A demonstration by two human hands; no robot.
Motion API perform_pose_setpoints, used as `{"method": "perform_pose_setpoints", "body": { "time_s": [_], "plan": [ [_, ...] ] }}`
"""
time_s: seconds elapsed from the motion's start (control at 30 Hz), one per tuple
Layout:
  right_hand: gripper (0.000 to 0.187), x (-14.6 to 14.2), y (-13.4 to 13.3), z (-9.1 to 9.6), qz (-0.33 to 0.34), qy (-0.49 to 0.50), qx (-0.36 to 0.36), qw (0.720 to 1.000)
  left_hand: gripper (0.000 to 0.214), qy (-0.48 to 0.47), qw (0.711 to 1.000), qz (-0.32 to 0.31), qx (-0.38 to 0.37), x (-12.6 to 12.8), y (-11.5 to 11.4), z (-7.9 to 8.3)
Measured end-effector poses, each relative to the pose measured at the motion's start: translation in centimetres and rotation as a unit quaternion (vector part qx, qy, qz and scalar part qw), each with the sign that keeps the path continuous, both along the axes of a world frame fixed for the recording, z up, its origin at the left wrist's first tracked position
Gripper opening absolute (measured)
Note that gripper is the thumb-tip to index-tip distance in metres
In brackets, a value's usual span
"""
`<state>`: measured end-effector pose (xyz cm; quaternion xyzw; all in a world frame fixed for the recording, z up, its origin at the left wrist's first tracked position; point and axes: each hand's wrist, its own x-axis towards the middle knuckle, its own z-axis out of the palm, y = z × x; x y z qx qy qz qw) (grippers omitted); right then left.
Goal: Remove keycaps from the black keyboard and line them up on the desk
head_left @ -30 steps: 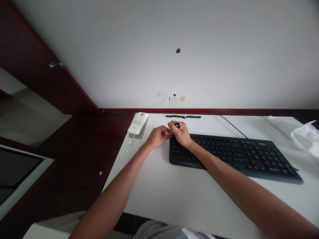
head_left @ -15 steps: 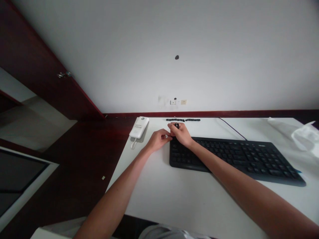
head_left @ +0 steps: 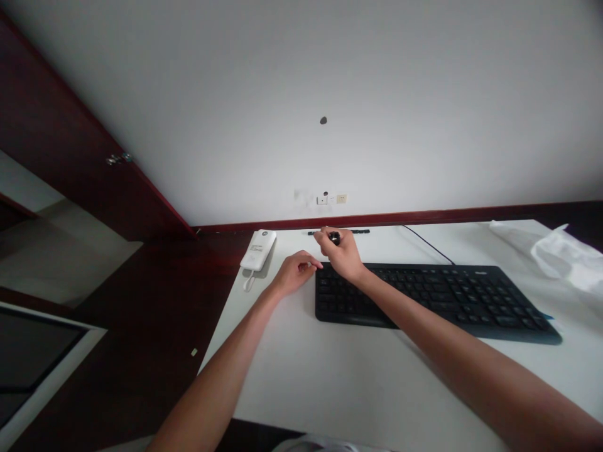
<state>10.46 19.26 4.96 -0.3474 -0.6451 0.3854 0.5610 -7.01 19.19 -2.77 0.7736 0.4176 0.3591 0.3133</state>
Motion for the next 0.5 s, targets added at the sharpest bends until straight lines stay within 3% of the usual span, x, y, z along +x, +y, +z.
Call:
{"method": "perform_pose_setpoints", "body": {
  "time_s": [0.17,0.4,0.5],
  "plan": [
    [0.045,1.9,0.7,2.2,-0.036,0.002,0.038,0.999,0.027,0.032,0.999,-0.004,0.012,0.2,-0.5,0.7],
    [0.044,3.6,1.2,3.9,-0.068,-0.021,0.081,0.994,0.032,0.071,0.997,0.009,0.034,0.2,-0.7,0.9],
    [0.042,3.3,0.1,4.9,-0.019,-0.046,0.077,0.996,0.033,0.082,0.996,0.018,0.044,0.4,-0.9,0.9]
  ]
}}
